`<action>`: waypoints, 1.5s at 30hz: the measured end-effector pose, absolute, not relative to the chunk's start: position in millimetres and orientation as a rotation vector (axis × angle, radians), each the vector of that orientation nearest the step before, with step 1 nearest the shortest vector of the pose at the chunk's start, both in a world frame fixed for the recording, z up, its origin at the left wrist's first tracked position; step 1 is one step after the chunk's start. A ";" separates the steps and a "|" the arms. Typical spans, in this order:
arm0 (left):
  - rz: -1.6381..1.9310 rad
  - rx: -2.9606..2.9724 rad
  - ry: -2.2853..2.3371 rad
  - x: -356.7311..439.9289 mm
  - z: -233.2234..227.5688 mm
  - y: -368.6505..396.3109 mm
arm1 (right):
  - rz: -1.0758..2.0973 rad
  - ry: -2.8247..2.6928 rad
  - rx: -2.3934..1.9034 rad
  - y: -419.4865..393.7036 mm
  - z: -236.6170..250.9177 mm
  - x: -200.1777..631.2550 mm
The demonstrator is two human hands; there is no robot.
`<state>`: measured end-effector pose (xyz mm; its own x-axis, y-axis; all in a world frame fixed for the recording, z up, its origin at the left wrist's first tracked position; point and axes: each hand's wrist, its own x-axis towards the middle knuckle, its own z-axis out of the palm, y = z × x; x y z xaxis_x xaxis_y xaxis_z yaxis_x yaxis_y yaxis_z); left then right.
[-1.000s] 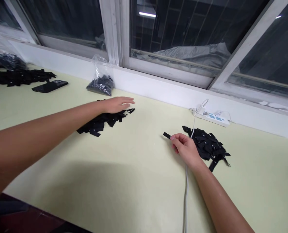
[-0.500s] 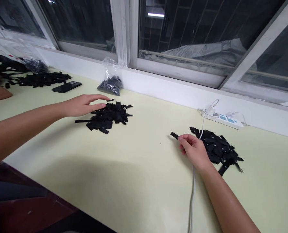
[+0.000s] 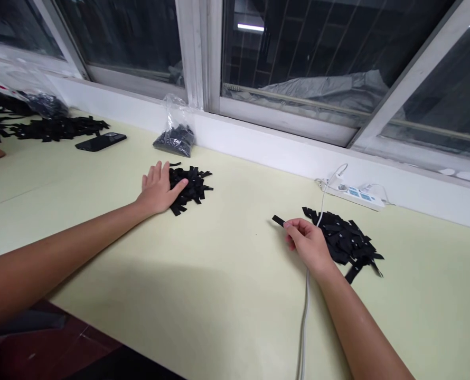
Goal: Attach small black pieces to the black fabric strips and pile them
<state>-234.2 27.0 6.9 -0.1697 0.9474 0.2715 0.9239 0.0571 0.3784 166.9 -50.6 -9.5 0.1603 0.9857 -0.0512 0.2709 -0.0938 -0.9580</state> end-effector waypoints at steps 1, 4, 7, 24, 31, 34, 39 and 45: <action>0.851 2.017 2.224 -232.5 11.1 25.1 | 1.002 -1.255 -1.534 -50.5 -9.0 166.5; 1.235 2.190 1.974 -214.7 28.7 10.2 | 0.996 -1.261 -1.526 -51.3 -5.3 164.1; 1.220 2.362 1.424 -164.1 42.7 -7.5 | 0.961 -1.315 -1.503 -53.9 2.1 159.8; 1.023 2.772 0.771 -38.0 -8.9 -9.4 | 0.930 -1.443 -1.440 -53.2 1.3 148.3; 1.047 2.577 0.893 -36.2 -9.8 -12.0 | 0.856 -1.547 -1.433 -60.9 4.4 144.0; 1.011 2.483 0.970 -36.5 -7.5 -13.8 | 0.748 -1.620 -1.447 -63.8 4.0 142.0; 0.962 2.410 1.037 -36.4 -4.1 -15.6 | 0.503 -1.814 -1.375 -65.5 4.6 139.8; 0.984 2.442 0.966 -36.9 -1.5 -16.3 | 0.392 -1.897 -1.290 -66.4 3.4 136.5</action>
<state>-36.9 -16.3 -1.5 0.5299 0.6991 0.4800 0.4666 -0.7130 0.5233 136.5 -66.4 3.4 -0.1681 0.8844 0.4355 0.6390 0.4342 -0.6349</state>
